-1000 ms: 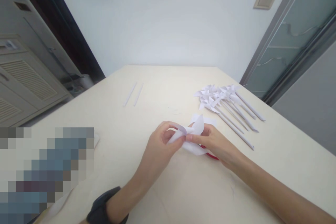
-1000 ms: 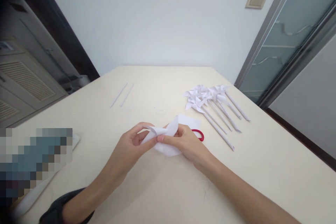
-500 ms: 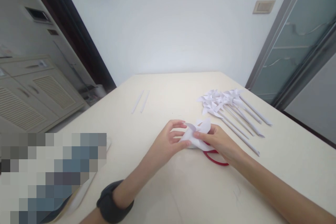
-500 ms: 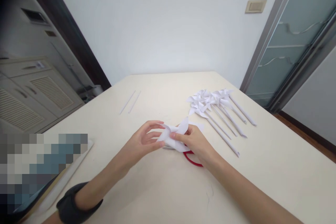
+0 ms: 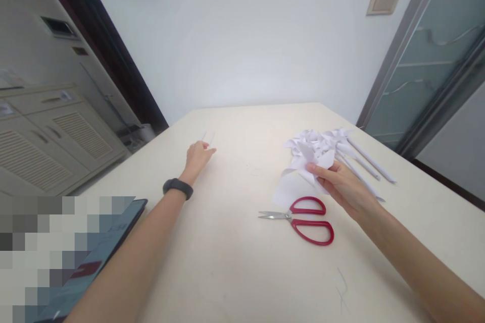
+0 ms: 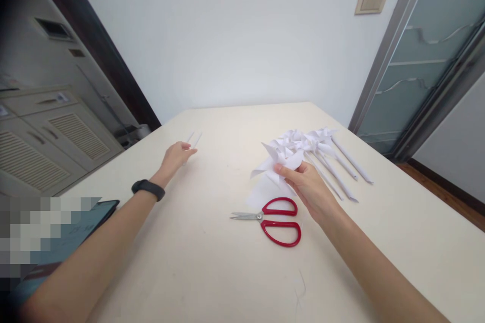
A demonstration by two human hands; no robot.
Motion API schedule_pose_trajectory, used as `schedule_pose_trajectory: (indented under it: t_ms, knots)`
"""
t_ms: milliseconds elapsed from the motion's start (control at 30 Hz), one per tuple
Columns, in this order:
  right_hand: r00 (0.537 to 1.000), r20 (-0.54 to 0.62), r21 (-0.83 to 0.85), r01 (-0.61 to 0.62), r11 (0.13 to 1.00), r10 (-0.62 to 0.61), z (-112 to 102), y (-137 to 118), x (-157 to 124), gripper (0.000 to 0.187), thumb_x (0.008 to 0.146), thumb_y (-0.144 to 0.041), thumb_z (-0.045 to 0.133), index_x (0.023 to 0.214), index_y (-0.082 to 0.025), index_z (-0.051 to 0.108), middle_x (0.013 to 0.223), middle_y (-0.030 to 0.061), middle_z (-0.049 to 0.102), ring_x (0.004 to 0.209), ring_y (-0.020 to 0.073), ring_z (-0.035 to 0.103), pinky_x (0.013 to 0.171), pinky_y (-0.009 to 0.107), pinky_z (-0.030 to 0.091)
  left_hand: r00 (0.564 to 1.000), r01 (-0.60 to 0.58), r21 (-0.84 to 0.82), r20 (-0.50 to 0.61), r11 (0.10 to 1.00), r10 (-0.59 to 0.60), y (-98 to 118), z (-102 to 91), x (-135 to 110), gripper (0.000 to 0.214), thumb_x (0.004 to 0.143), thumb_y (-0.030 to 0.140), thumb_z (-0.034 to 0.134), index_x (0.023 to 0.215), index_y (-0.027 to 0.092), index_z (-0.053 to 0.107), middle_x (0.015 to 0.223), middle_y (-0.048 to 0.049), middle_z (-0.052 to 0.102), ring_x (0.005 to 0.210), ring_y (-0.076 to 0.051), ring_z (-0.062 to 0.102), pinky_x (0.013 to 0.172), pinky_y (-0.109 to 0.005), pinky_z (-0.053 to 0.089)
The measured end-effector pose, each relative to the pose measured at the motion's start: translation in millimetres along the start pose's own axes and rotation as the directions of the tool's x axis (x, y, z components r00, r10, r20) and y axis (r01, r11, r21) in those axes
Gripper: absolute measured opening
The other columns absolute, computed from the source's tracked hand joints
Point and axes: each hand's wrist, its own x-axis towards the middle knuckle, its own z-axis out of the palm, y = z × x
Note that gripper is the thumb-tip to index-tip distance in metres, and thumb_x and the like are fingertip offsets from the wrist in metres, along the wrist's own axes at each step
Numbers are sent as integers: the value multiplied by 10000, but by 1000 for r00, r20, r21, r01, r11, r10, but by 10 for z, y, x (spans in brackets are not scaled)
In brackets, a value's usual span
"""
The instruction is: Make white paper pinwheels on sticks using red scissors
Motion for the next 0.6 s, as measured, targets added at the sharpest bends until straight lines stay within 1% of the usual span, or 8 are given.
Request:
schedule_pose_trajectory:
  t_ms: [100,167,300,367,400,467,533,600]
  knots:
    - [1000,23,22,4,1000,-5,-28,27,16,275,682,-304,743,925,-199,670,936,46,697,874,188,632,859,320,460,1000,13,60,-21,998,-12,-40,59,43,343,873,302,548,1178,144,531,1181,-107,563,993,-225,586,819,-429,505]
    - [998,64,41,5,999,-7,-41,55,20,260,699,-304,733,924,-191,670,934,48,696,873,180,633,840,302,463,1000,20,65,7,998,-20,-38,93,17,348,871,301,553,1176,135,533,1179,-114,563,993,-227,586,821,-426,505]
    - [993,117,97,-8,995,-4,-64,65,33,225,725,-296,712,916,-185,671,910,37,690,851,149,623,815,262,470,979,43,-2,199,999,-41,46,104,-162,340,874,303,547,1177,149,532,1176,-103,566,992,-225,587,815,-427,507]
    - [988,154,134,-32,990,12,-66,62,44,185,739,-295,696,884,-181,671,870,29,682,806,137,617,793,260,476,938,63,-76,345,995,-33,143,90,-348,326,867,305,559,1160,162,546,1164,-84,573,994,-229,588,810,-412,509]
    - [986,167,155,-43,987,17,-60,66,48,164,743,-293,691,865,-186,667,852,19,676,789,129,613,790,261,477,907,71,-128,420,989,-11,205,84,-471,311,864,317,559,1127,152,570,1139,-68,589,978,-240,595,802,-402,513]
    - [983,182,198,-55,979,19,-30,87,45,130,739,-286,692,830,-201,654,830,-4,660,781,115,603,810,259,472,826,94,-248,559,964,64,343,79,-761,230,830,295,599,976,125,649,1031,-99,659,888,-214,633,797,-372,518]
    - [980,197,233,-57,971,11,27,118,20,124,727,-279,702,808,-207,641,827,-14,647,791,107,594,839,256,463,763,113,-378,625,919,163,472,76,-1067,214,787,309,629,882,127,691,988,-122,693,883,-228,645,809,-352,516]
    - [973,230,252,-66,965,6,104,149,-28,150,715,-285,708,822,-204,641,837,-3,642,802,114,589,847,262,460,742,120,-478,625,870,241,560,66,-1334,223,783,327,624,888,142,691,991,-112,698,913,-217,641,844,-337,504]
